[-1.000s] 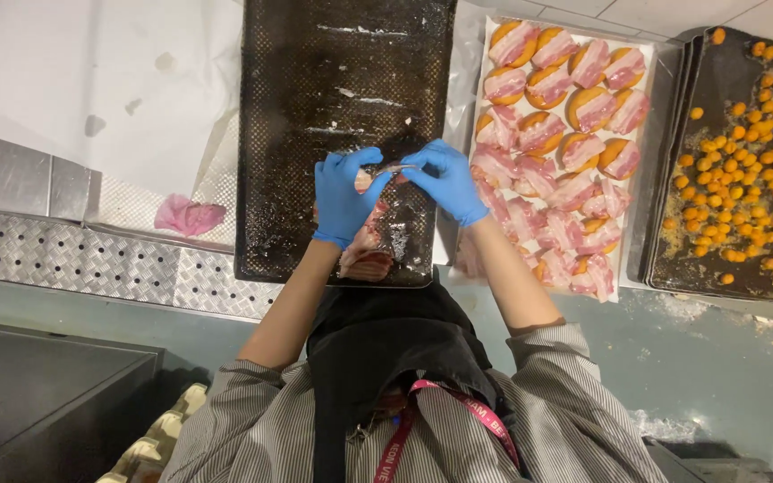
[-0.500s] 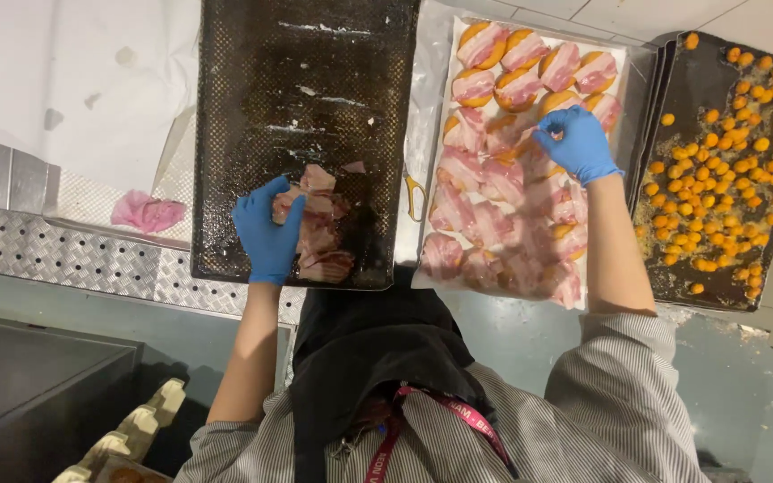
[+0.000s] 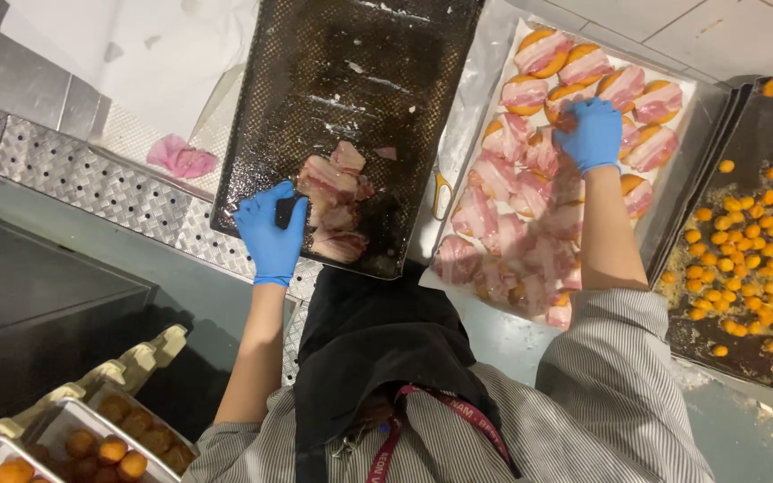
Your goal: Wrapping small dough balls with strips of raw bacon on baking trays in a bakery kitchen.
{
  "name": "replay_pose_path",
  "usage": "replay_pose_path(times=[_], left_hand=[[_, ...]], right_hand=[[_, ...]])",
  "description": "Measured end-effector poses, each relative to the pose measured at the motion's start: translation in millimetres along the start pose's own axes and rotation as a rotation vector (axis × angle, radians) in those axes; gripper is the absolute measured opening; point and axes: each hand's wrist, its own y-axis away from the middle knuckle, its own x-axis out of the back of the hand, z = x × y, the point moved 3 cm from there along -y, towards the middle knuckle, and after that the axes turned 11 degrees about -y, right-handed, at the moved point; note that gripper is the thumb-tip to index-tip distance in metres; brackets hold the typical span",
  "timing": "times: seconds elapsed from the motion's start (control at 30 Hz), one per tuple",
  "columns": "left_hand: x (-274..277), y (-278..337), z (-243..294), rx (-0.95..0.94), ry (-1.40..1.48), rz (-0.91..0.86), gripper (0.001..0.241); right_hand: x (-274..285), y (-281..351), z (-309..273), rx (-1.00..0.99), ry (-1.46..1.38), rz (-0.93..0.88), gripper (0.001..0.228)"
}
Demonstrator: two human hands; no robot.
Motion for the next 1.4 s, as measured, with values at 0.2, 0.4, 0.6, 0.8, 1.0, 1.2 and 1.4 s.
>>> replay_pose_path(times=[0.2, 0.4, 0.6, 0.8, 1.0, 1.2, 1.4], left_hand=[[-39.7, -8.5, -8.9, -0.198, -0.211, -0.105, 0.028], [-88.4, -30.2, -44.8, -0.211, -0.395, -0.325, 0.03], [-126.4, -50.4, -69.8, -0.162, -0.309, -0.333, 0.04], [-135.2, -68.5, -71.2, -0.003, -0.197, -0.504, 0.033], [-162.5, -62.8, -94.9, -0.002, -0.097, -0.539, 0.019], [-111.5, -73.4, -67.7, -0.252, -0.046, -0.421, 0.009], [-76.9, -69.6, -40.2, -0.32, 0.167, -0.432, 0.012]], right_hand=[[27.6, 21.0, -88.3, 0.01, -0.122, 0.29, 0.033], [33.3, 47.3, -222.3, 0.077, -0.336, 0.284, 0.028], [-12.3, 48.7, -302.4, 0.06, -0.444, 0.174, 0.026], [-27.4, 26.1, -354.6, 0.121, -0.498, 0.125, 0.024], [-32.0, 17.9, -377.5, 0.091, -0.474, 0.094, 0.024], [-40.6, 1.6, -399.1, 0.151, -0.507, 0.081, 0.024], [-33.5, -3.3, -418.5, 0.093, -0.637, 0.011, 0.033]])
